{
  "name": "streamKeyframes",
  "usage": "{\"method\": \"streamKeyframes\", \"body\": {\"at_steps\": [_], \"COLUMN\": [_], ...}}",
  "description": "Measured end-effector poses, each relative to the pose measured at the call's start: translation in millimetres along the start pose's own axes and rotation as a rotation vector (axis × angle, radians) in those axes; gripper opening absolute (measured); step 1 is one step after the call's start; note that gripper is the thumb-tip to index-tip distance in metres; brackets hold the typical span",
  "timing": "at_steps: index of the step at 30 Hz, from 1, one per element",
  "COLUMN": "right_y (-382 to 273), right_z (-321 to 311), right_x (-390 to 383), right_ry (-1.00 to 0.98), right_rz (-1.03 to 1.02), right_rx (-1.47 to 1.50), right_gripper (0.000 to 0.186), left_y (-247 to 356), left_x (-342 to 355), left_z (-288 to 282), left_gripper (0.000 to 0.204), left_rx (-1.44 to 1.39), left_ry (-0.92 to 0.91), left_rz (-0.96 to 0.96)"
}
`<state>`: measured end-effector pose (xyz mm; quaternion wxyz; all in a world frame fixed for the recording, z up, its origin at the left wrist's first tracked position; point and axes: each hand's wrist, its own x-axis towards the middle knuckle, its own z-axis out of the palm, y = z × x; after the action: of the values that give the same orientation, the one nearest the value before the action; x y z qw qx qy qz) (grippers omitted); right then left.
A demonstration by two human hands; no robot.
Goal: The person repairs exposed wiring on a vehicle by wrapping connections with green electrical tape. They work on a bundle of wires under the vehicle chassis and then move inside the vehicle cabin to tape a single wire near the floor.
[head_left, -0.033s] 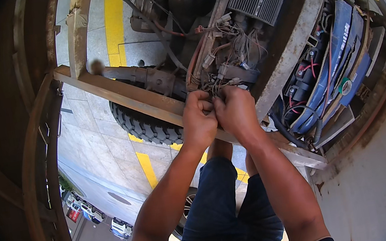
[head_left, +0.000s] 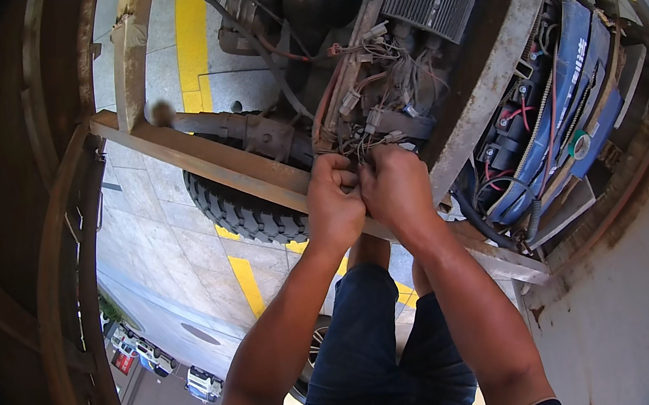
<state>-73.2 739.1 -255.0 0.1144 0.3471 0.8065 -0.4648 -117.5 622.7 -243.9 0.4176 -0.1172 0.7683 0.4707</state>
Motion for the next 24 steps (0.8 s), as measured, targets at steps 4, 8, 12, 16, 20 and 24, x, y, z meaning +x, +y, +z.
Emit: {"method": "streamKeyframes", "body": {"at_steps": [4,8,12,16,20,24], "right_y": [-4,-7,6,11,-6,-3], "right_z": [-10,-40,-55,-52,-58,-60], "right_x": [0,-23,-55,-62,-54,-61], "right_ry": [-0.106,-0.008,0.058,0.030,-0.008,0.021], "right_rz": [0.025,0.106,0.187,0.115,0.075,0.050], "right_rx": [-0.006,0.251,0.468,0.311,0.224,0.230], "right_gripper": [0.024,0.029,0.034,0.036,0.037,0.038], "left_y": [-7,13,21,19,26,14], "left_x": [1,5,13,17,6,6], "left_z": [-1,-13,-20,-11,-1,4], "left_gripper": [0.024,0.011,0.013,0.012,0.019,0.027], "left_rx": [0.000,-0.113,-0.294,-0.243,-0.125,0.331], "left_ry": [-0.020,-0.172,-0.238,-0.179,-0.089,-0.004], "left_rz": [0.034,-0.199,-0.371,-0.357,-0.222,0.055]}}
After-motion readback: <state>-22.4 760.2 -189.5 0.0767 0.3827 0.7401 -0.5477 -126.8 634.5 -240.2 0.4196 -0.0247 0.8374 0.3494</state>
